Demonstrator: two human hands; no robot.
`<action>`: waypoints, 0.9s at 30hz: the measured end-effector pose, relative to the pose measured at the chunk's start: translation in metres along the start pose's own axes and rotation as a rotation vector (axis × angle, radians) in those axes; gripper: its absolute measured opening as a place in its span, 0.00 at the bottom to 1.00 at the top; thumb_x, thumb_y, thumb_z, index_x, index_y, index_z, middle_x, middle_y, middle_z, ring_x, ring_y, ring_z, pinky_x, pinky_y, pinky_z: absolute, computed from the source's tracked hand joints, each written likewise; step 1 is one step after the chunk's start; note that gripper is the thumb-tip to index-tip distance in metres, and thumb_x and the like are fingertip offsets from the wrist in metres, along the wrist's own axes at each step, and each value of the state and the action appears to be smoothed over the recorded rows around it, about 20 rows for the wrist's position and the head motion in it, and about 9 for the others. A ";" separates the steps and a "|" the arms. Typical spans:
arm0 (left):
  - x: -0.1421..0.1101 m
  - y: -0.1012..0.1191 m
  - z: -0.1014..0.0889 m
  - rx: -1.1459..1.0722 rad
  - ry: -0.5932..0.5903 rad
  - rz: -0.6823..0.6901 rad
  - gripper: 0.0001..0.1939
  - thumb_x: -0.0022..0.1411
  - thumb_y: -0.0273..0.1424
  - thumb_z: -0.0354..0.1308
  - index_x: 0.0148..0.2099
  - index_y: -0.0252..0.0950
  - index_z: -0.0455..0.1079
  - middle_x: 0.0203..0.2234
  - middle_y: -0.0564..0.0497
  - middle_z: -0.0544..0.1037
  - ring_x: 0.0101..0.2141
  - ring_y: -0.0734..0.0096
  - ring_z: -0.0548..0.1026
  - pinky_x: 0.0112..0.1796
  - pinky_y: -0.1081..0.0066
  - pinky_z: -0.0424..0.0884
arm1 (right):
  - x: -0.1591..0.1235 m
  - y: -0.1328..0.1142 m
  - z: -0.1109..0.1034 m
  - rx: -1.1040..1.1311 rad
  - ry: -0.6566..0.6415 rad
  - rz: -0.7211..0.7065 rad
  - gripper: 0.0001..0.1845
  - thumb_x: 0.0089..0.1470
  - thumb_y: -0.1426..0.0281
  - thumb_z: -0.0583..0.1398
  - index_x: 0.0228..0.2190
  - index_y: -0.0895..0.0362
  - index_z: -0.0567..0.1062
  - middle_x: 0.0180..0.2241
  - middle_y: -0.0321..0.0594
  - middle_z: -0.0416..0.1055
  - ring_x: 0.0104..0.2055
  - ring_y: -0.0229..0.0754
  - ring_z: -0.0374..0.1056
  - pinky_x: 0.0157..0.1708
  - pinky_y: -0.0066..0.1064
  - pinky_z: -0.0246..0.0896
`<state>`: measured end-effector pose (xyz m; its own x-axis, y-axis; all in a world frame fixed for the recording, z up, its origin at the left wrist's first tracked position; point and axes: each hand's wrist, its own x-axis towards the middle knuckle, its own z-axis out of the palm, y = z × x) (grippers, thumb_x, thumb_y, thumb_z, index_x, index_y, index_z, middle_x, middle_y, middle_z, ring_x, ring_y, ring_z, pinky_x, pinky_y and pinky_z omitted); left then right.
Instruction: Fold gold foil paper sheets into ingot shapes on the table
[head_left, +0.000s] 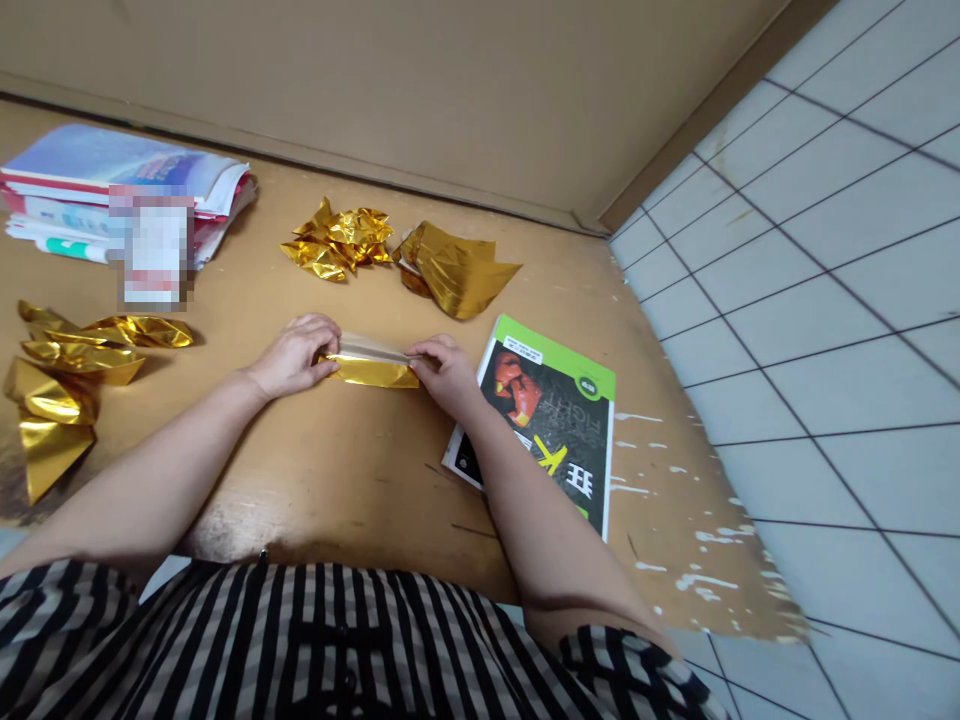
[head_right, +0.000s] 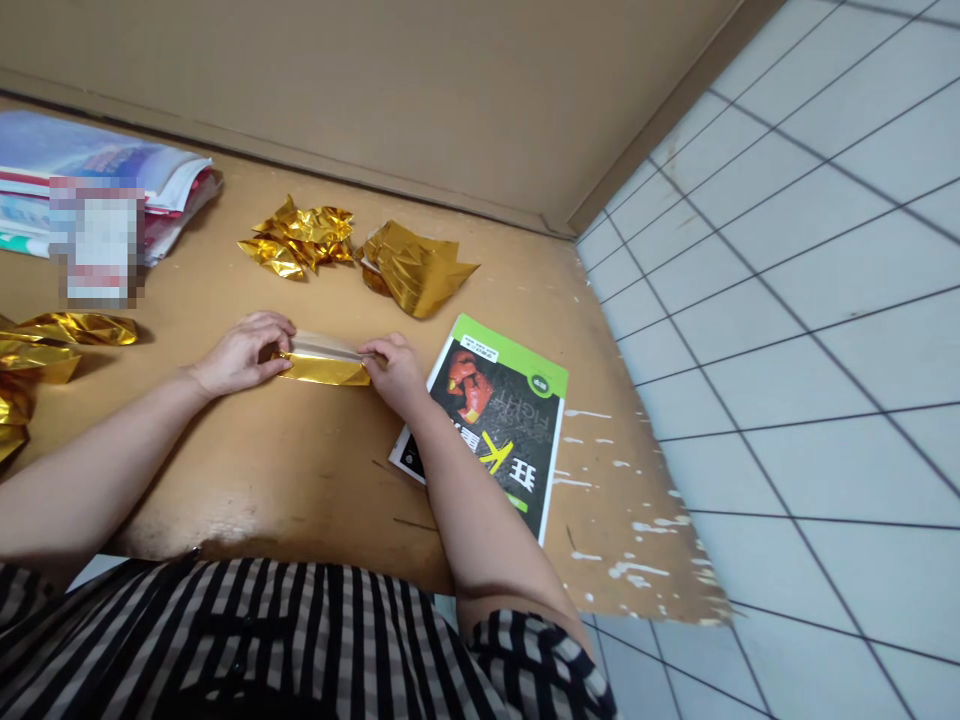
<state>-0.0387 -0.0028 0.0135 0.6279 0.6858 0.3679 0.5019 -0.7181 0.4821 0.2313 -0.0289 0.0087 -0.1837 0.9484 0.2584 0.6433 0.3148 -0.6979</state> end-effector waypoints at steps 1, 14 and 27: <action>0.000 0.000 0.000 0.003 0.005 0.018 0.05 0.58 0.33 0.57 0.35 0.38 0.67 0.38 0.46 0.76 0.45 0.57 0.72 0.48 0.55 0.66 | 0.000 0.000 -0.001 -0.061 0.001 -0.045 0.08 0.50 0.74 0.59 0.28 0.53 0.79 0.30 0.40 0.68 0.36 0.44 0.64 0.41 0.40 0.62; 0.000 0.003 0.005 0.185 0.023 0.092 0.12 0.63 0.35 0.52 0.40 0.36 0.75 0.40 0.42 0.76 0.46 0.53 0.71 0.46 0.53 0.67 | -0.003 -0.004 -0.008 -0.376 -0.127 -0.285 0.14 0.57 0.75 0.54 0.32 0.53 0.80 0.33 0.44 0.69 0.38 0.46 0.60 0.40 0.39 0.54; 0.001 0.006 0.006 0.103 -0.020 -0.102 0.10 0.56 0.33 0.58 0.41 0.38 0.71 0.48 0.42 0.73 0.52 0.49 0.67 0.52 0.48 0.64 | -0.003 -0.008 -0.009 -0.395 -0.172 -0.250 0.15 0.57 0.75 0.52 0.34 0.54 0.79 0.35 0.45 0.72 0.40 0.48 0.61 0.42 0.40 0.53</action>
<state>-0.0314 -0.0075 0.0119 0.5818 0.7542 0.3045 0.6216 -0.6538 0.4316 0.2330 -0.0346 0.0195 -0.4670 0.8487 0.2484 0.7901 0.5266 -0.3138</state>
